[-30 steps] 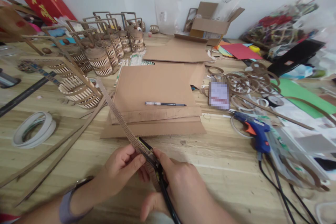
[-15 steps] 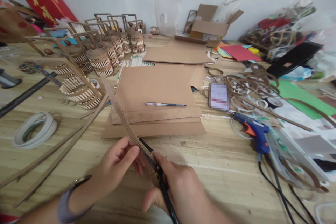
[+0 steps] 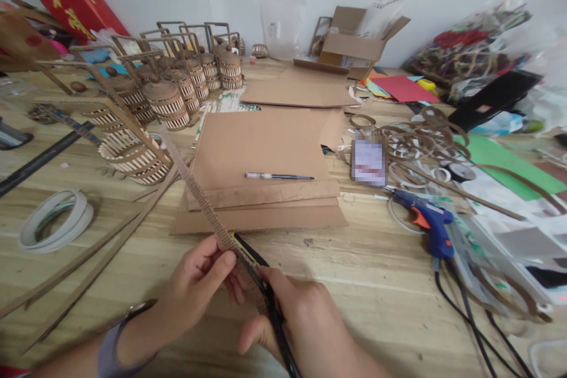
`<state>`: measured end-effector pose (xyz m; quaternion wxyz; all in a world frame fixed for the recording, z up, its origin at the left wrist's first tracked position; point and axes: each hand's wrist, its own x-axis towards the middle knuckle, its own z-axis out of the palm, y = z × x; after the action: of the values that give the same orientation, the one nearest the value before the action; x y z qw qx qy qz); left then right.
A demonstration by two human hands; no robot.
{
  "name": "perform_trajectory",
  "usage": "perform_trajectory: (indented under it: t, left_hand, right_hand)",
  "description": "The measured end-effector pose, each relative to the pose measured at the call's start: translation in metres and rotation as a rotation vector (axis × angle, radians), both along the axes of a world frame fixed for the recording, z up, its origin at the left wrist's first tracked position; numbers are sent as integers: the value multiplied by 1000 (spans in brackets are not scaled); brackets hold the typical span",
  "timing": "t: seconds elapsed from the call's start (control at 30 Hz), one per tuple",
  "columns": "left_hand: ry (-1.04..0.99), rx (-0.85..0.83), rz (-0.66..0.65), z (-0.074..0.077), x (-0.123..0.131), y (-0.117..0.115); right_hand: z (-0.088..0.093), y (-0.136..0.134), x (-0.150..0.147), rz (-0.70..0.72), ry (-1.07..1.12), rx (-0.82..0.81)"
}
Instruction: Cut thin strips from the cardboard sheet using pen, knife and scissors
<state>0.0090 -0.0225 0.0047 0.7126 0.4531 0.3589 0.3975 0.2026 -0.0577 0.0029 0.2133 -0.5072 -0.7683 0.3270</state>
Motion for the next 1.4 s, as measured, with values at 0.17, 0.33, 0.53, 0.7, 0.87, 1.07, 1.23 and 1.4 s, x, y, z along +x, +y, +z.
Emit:
perform_trajectory:
  t: [0.17, 0.33, 0.53, 0.7, 0.87, 1.07, 1.23, 1.4]
  left_hand:
    - [18, 6, 0, -3, 0, -2]
    - [37, 22, -27, -4, 1, -3]
    - [36, 27, -44, -4, -3, -3]
    - [74, 28, 39, -2, -6, -1]
    - [35, 63, -27, -2, -5, -2]
    - [6, 39, -75, -6, -3, -4]
    - [11, 42, -78, -7, -3, -4]
    - [38, 55, -48, -3, -5, -3]
  right_hand:
    - [4, 2, -1, -9, 12, -52]
    - [11, 4, -3, -11, 21, -117]
    - [7, 3, -2, 1, 59, -76]
    - [6, 2, -4, 22, 62, -33]
    - [15, 2, -6, 17, -26, -26]
    - [14, 2, -6, 12, -78, 22]
    - [1, -3, -2, 14, -31, 85]
    - [5, -2, -6, 24, 20, 119]
